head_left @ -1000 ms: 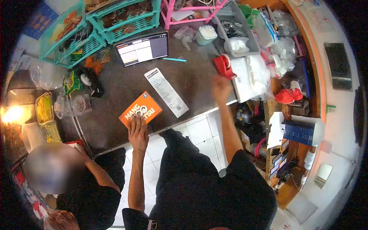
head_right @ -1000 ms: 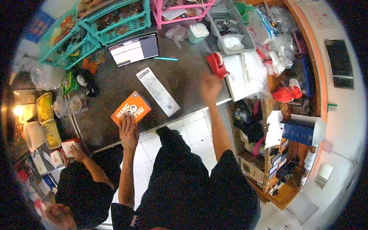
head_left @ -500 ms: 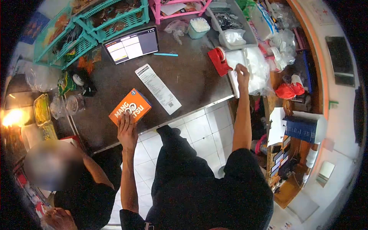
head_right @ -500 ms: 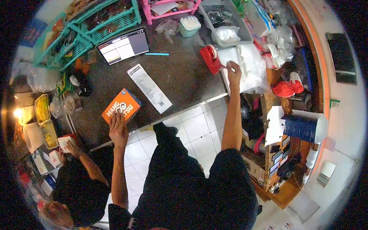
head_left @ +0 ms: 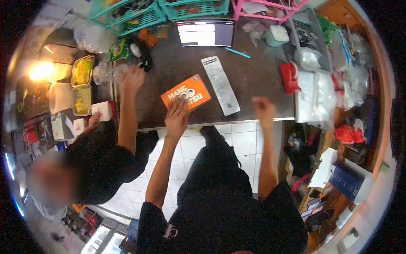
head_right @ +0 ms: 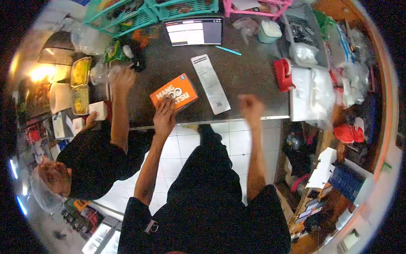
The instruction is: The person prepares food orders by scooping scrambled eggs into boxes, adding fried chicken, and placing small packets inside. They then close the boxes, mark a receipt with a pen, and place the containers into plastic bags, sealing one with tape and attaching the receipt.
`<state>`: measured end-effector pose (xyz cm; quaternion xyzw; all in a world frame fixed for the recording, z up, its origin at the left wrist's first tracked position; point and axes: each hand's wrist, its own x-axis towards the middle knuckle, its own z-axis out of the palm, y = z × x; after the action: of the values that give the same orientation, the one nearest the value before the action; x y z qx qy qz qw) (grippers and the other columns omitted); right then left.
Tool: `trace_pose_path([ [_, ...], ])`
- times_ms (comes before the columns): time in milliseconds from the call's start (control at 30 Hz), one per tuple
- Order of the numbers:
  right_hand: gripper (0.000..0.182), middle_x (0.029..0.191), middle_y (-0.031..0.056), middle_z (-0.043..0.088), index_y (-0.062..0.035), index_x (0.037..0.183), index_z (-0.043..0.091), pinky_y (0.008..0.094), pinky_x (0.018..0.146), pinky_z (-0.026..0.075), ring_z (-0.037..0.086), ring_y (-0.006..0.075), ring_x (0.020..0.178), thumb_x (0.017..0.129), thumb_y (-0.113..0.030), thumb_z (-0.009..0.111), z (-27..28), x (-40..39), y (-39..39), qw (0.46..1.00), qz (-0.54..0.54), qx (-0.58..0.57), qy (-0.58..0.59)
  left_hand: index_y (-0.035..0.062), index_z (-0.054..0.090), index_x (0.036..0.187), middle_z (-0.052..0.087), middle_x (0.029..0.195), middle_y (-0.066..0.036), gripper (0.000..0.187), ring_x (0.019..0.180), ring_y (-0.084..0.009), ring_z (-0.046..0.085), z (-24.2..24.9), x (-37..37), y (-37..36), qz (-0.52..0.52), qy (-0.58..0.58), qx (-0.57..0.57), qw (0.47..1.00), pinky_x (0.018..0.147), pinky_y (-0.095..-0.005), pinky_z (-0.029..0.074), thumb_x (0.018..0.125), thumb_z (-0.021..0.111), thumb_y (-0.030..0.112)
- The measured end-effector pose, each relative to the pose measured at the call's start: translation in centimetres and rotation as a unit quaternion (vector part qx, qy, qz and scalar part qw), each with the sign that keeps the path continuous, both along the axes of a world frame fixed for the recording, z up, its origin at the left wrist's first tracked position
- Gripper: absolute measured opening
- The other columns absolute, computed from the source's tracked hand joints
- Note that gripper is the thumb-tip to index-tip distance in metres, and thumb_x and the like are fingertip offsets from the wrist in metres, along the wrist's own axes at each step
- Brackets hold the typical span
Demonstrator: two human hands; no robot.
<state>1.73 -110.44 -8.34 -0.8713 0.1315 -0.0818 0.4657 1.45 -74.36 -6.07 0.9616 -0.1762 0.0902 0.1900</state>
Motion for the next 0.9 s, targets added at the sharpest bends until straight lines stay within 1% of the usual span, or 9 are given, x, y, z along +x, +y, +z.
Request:
trace_pose_path([
  [33, 0.016, 0.069, 0.0099, 0.068, -0.0098, 0.088, 0.072, 0.0347, 0.058, 0.050, 0.064, 0.0184, 0.059, 0.087, -0.025, 0.069, 0.2, -0.4, 5.2, 0.999, 0.043, 0.013, -0.020, 0.0057, 0.054, 0.133, 0.053, 0.139, -0.010, 0.052, 0.132, -0.0284, 0.046, 0.2, -0.1, -0.1, 0.004, 0.000, -0.006, 1.000, 0.113, -0.0478, 0.033, 0.082, 0.067, 0.012],
  [100, 0.016, 0.071, 0.0131, 0.068, -0.0077, 0.086, 0.071, 0.0387, 0.061, 0.051, 0.066, 0.0264, 0.062, 0.088, -0.023, 0.066, 6.9, 1.1, 14.9, 0.986, 0.116, 0.120, 0.021, 0.0048, 0.053, 0.133, 0.053, 0.139, -0.012, 0.055, 0.133, -0.0287, 0.045, -0.2, -0.1, 0.3, 0.005, -0.009, -0.021, 1.000, 0.113, -0.0472, 0.033, 0.081, 0.068, 0.012],
  [167, 0.022, 0.072, 0.0208, 0.066, -0.0008, 0.079, 0.067, 0.0426, 0.057, 0.052, 0.068, 0.0351, 0.067, 0.086, -0.022, 0.066, 5.7, 1.7, 20.3, 0.990, 0.130, 0.044, 0.040, 0.0039, 0.052, 0.134, 0.053, 0.138, -0.013, 0.058, 0.134, -0.0290, 0.044, -0.1, -0.1, 0.2, -0.002, -0.019, -0.040, 0.999, 0.113, -0.0465, 0.033, 0.079, 0.069, 0.013],
  [267, 0.017, 0.075, 0.0201, 0.066, -0.0044, 0.080, 0.070, 0.0473, 0.062, 0.052, 0.066, 0.0386, 0.069, 0.083, -0.020, 0.064, 2.2, 1.8, 23.8, 0.986, 0.106, -0.054, 0.114, 0.0045, 0.054, 0.133, 0.053, 0.139, -0.014, 0.064, 0.127, -0.0318, 0.051, 0.4, -0.4, 0.0, 0.008, 0.015, -0.057, 0.998, 0.109, -0.0422, 0.039, 0.071, 0.072, 0.008],
  [367, 0.019, 0.075, 0.0219, 0.066, -0.0037, 0.075, 0.068, 0.0491, 0.066, 0.053, 0.066, 0.0408, 0.076, 0.082, -0.021, 0.064, 2.9, 0.4, 23.0, 0.989, 0.069, -0.018, 0.133, 0.0048, 0.062, 0.122, 0.054, 0.136, -0.017, 0.048, 0.126, -0.0341, 0.052, 0.1, -0.1, -0.1, -0.023, -0.025, -0.090, 0.995, 0.108, -0.0439, 0.040, 0.076, 0.068, 0.015],
  [533, 0.032, 0.080, 0.0239, 0.065, 0.0025, 0.099, 0.047, 0.0469, 0.068, 0.053, 0.065, 0.0429, 0.082, 0.078, -0.009, 0.069, 3.6, -1.2, 21.9, 0.986, 0.000, 0.110, 0.126, -0.0011, 0.050, 0.135, 0.050, 0.141, -0.019, 0.050, 0.132, -0.0354, 0.046, -0.2, -0.4, 0.0, -0.028, -0.019, -0.032, 0.999, 0.111, -0.0474, 0.034, 0.088, 0.059, 0.012],
  [633, 0.043, 0.083, 0.0252, 0.063, -0.0003, 0.102, 0.038, 0.0464, 0.066, 0.052, 0.064, 0.0444, 0.084, 0.076, -0.006, 0.072, -1.3, -1.3, 21.7, 0.974, 0.013, 0.226, 0.024, -0.0023, 0.052, 0.133, 0.051, 0.139, -0.020, 0.045, 0.131, -0.0357, 0.047, 0.0, -0.1, -0.4, -0.038, -0.030, -0.027, 0.998, 0.111, -0.0471, 0.034, 0.091, 0.058, 0.013],
  [833, 0.045, 0.086, 0.0241, 0.063, -0.0015, 0.104, 0.041, 0.0464, 0.071, 0.052, 0.063, 0.0458, 0.086, 0.077, -0.015, 0.076, -2.7, -1.1, 18.4, 0.993, 0.007, 0.105, 0.042, -0.0019, 0.052, 0.133, 0.052, 0.138, -0.019, 0.044, 0.133, -0.0366, 0.044, -0.6, -0.4, 0.2, -0.034, -0.041, -0.049, 0.997, 0.112, -0.0499, 0.030, 0.092, 0.059, 0.014],
  [900, 0.043, 0.095, 0.0213, 0.065, -0.0042, 0.108, 0.046, 0.0482, 0.076, 0.051, 0.064, 0.0425, 0.089, 0.077, -0.016, 0.075, -0.7, -2.5, 13.0, 0.986, 0.113, 0.065, 0.099, 0.0003, 0.052, 0.134, 0.050, 0.141, -0.017, 0.045, 0.136, -0.0364, 0.040, 0.1, -1.3, -0.2, 0.002, -0.001, -0.041, 0.999, 0.113, -0.0552, 0.025, 0.092, 0.060, 0.014],
])
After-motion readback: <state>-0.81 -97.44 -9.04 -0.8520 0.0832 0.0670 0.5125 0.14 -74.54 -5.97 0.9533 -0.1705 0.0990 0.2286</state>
